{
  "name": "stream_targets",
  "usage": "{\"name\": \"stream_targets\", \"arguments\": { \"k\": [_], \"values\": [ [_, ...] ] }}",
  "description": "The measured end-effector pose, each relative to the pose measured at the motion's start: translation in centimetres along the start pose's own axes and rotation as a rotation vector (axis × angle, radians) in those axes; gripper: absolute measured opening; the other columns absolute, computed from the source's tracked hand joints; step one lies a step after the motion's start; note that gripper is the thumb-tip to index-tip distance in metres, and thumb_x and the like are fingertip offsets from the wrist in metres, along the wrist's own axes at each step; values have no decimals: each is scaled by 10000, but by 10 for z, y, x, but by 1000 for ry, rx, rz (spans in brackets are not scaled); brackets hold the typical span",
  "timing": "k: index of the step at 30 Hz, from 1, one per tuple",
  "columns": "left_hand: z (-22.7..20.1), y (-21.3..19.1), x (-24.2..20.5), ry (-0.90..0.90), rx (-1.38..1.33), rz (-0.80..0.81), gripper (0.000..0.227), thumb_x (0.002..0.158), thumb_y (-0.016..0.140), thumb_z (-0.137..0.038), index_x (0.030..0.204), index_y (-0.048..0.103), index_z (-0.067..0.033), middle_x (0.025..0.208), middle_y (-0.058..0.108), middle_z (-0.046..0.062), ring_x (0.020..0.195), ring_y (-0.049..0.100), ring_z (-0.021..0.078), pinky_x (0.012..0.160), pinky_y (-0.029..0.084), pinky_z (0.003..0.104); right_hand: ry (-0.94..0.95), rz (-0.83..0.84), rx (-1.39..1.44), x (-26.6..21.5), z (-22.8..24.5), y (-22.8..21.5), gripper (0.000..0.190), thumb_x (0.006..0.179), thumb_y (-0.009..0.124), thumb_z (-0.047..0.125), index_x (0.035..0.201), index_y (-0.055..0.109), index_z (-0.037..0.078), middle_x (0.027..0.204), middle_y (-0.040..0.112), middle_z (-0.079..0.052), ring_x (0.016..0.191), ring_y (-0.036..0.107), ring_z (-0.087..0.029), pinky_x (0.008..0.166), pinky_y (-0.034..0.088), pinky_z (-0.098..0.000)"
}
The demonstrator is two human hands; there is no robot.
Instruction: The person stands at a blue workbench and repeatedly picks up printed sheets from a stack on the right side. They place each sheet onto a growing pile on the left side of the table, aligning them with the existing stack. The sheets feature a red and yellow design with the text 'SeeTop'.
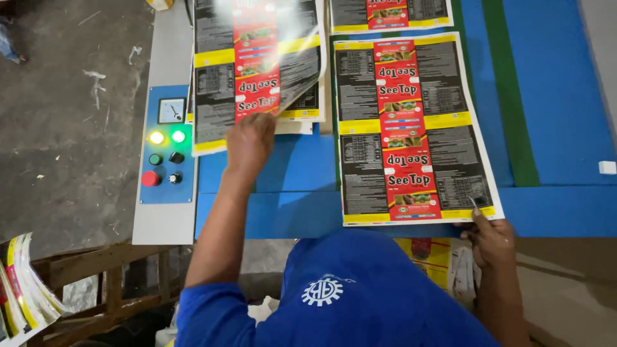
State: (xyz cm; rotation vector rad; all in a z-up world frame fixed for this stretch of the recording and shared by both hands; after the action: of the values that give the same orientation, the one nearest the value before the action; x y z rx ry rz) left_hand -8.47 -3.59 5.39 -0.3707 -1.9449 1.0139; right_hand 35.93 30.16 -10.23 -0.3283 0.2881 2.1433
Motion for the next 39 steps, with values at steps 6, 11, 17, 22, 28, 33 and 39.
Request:
{"name": "stream_targets", "arguments": {
  "k": [6, 11, 17, 22, 28, 33, 39],
  "values": [
    [-33, 8, -12, -115, -66, -7, 116, 966, 717, -171, 937, 741, -61, 878, 725, 158, 746, 694, 371, 651, 551, 487, -31, 18, -138, 31, 28, 53, 215, 1058, 554, 129, 1243, 584, 25, 930, 710, -129, 679, 661, -176, 487, 452, -279],
    [-42, 9, -9, -143, -112, -22, 129, 960, 723, -189, 942, 736, -61, 885, 730, 148, 759, 696, 366, 665, 553, 482, -75, 90, -111, 94, 29, 71, 255, 1107, 567, 174, 1241, 606, -39, 933, 706, -154, 690, 651, -191, 511, 448, -289],
    [-54, -3, -8, -153, -145, -19, 122, 963, 703, -147, 1052, 747, -77, 958, 735, 153, 834, 705, 369, 692, 556, 479, -5, 126, 76, 104, 53, 96, 332, 1046, 590, 164, 1353, 566, 40, 1041, 720, -100, 791, 710, -172, 565, 492, -287],
    [-73, 8, -29, -25, -207, -64, 199, 963, 698, -131, 1150, 742, -79, 1079, 734, 153, 934, 717, 355, 770, 578, 462, 92, 52, 82, 82, 34, 97, 480, 979, 600, 168, 1429, 438, 135, 1105, 738, -155, 827, 728, -194, 610, 527, -303],
    [-134, 43, -49, 132, -316, 56, 260, 910, 727, -120, 1163, 735, -58, 1212, 713, 125, 1091, 686, 321, 917, 552, 465, 100, 326, -308, 5, 72, 173, 485, 967, 650, 226, 1422, 579, 75, 1169, 759, -127, 864, 707, -202, 633, 528, -294],
    [-165, 43, -45, 283, -331, 100, 344, 809, 763, -200, 1106, 725, -29, 1216, 679, 156, 1160, 658, 369, 984, 513, 508, 130, 480, 34, 13, 35, 183, 322, 1014, 605, 205, 1291, 580, 43, 1089, 734, -81, 874, 737, -184, 587, 517, -283],
    [-85, 51, -13, 91, -318, 129, 305, 872, 787, -246, 1085, 728, -35, 1173, 723, 175, 1145, 666, 382, 989, 503, 500, 29, 260, 100, 25, 15, 125, 266, 1026, 571, 105, 1283, 606, 49, 1042, 721, -99, 801, 725, -193, 551, 499, -286]
  ]
}}
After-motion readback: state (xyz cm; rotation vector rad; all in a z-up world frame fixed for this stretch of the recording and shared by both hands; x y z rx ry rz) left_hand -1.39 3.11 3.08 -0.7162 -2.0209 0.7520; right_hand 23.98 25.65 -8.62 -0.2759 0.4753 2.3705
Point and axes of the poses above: each hand's wrist, its own x-axis towards the middle knuckle, its own y-axis out of the palm, z = x × y, the point moved 2 cm from there along x, towards the middle knuckle
